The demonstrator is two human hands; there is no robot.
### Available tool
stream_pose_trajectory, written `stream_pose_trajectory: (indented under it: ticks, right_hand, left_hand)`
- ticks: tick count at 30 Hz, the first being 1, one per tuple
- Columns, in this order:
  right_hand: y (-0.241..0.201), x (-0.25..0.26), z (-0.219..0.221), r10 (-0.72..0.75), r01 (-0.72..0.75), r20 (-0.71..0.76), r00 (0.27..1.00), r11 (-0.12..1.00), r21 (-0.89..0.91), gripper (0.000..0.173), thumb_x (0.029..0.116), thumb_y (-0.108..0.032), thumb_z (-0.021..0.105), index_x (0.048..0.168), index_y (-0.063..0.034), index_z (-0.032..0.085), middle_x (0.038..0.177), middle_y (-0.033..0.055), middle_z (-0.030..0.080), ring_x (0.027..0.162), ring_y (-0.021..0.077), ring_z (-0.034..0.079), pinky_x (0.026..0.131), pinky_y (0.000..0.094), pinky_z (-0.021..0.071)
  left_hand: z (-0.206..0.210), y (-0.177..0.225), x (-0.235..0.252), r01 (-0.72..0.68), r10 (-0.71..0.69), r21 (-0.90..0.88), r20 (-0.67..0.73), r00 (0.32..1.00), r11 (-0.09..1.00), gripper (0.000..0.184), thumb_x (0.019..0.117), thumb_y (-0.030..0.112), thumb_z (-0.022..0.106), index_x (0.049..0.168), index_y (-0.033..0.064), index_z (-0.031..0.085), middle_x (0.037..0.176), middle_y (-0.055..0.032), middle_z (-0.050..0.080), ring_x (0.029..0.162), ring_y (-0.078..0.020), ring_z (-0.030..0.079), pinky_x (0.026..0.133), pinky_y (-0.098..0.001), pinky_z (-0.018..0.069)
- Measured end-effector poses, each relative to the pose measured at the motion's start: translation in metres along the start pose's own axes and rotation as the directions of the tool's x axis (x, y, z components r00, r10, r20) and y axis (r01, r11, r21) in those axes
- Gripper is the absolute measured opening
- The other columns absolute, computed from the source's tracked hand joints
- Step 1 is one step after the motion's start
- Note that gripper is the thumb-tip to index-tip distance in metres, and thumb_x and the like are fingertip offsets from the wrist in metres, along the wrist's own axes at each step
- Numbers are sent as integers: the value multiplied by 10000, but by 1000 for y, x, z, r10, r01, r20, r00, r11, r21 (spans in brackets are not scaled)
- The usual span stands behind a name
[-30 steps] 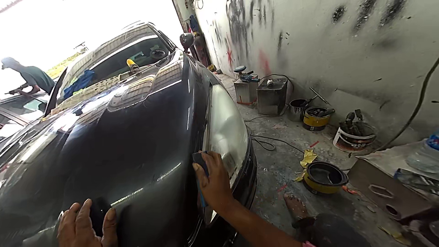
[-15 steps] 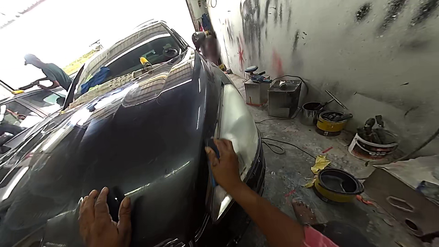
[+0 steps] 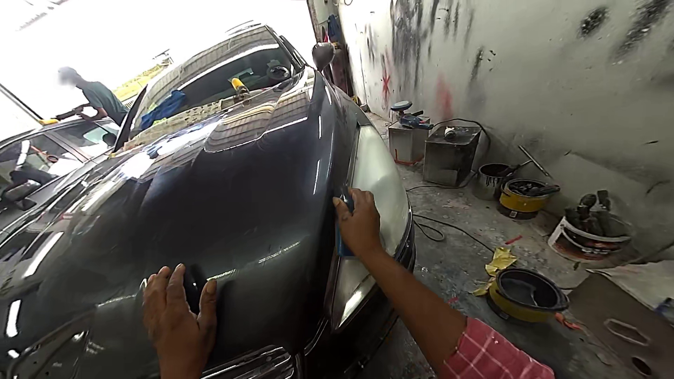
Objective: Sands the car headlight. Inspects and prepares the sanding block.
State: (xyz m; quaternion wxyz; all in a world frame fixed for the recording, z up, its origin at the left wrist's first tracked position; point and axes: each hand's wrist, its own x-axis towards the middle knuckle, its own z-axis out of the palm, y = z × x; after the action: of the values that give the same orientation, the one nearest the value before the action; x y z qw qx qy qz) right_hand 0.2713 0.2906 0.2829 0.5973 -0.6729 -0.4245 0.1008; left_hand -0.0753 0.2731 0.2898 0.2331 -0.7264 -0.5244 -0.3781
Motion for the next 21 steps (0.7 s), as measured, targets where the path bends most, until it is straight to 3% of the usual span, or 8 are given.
stream_pose_trajectory:
  ticks: [3, 5, 8, 15, 18, 21]
  right_hand:
    - [4, -6, -1, -25, 25, 4, 1000, 1000, -15, 443, 1044, -315, 596, 1369, -14, 605, 1270, 242, 595, 1144, 395, 612, 944, 564, 522]
    - [9, -37, -3, -97, 98, 14, 995, 994, -48, 450, 1059, -342, 554, 1372, -22, 591, 1267, 240, 588, 1091, 395, 631, 876, 578, 545]
    - [23, -76, 0, -202, 201, -10, 979, 979, -35, 428, 1020, -321, 611, 1335, -34, 641, 1280, 197, 603, 1099, 344, 640, 870, 540, 566]
    - [10, -13, -7, -69, 68, 34, 997, 997, 36, 428, 1035, -291, 618, 1356, -9, 620, 1291, 217, 592, 1156, 349, 611, 964, 535, 520]
    - [13, -57, -9, -147, 147, 38, 988, 989, -12, 442, 1050, -337, 571, 1372, -36, 607, 1314, 214, 590, 1085, 357, 649, 861, 551, 567]
    - [23, -88, 1, -239, 239, 6, 971, 971, -4, 426, 1011, -340, 618, 1338, -70, 658, 1306, 173, 602, 1108, 304, 648, 872, 494, 584]
  left_hand:
    - [-1, 2, -1, 20, -20, 8, -5, 1000, 1000, 834, 991, 665, 353, 1400, -29, 566, 1470, -318, 489, 1429, -514, 393, 1192, -627, 273]
    - [-1, 0, -1, 21, -21, 14, -13, 1000, 1000, 828, 990, 667, 360, 1398, -21, 572, 1472, -310, 492, 1430, -502, 399, 1195, -624, 274]
    - [1, -2, -4, 19, -19, 10, -10, 1000, 1000, 820, 989, 670, 363, 1401, -7, 576, 1472, -301, 497, 1432, -491, 402, 1198, -622, 274]
    - [-1, -2, -3, 6, -6, 8, -4, 1000, 1000, 831, 994, 668, 351, 1392, -25, 576, 1465, -318, 496, 1421, -513, 405, 1193, -629, 274]
    - [0, -3, -5, 3, -3, 9, -4, 1000, 1000, 822, 994, 667, 356, 1393, -15, 580, 1467, -312, 499, 1427, -503, 404, 1194, -625, 275]
    - [1, -4, -4, -9, 9, 5, -13, 1000, 1000, 823, 994, 674, 358, 1394, -9, 581, 1466, -310, 500, 1426, -503, 405, 1190, -628, 277]
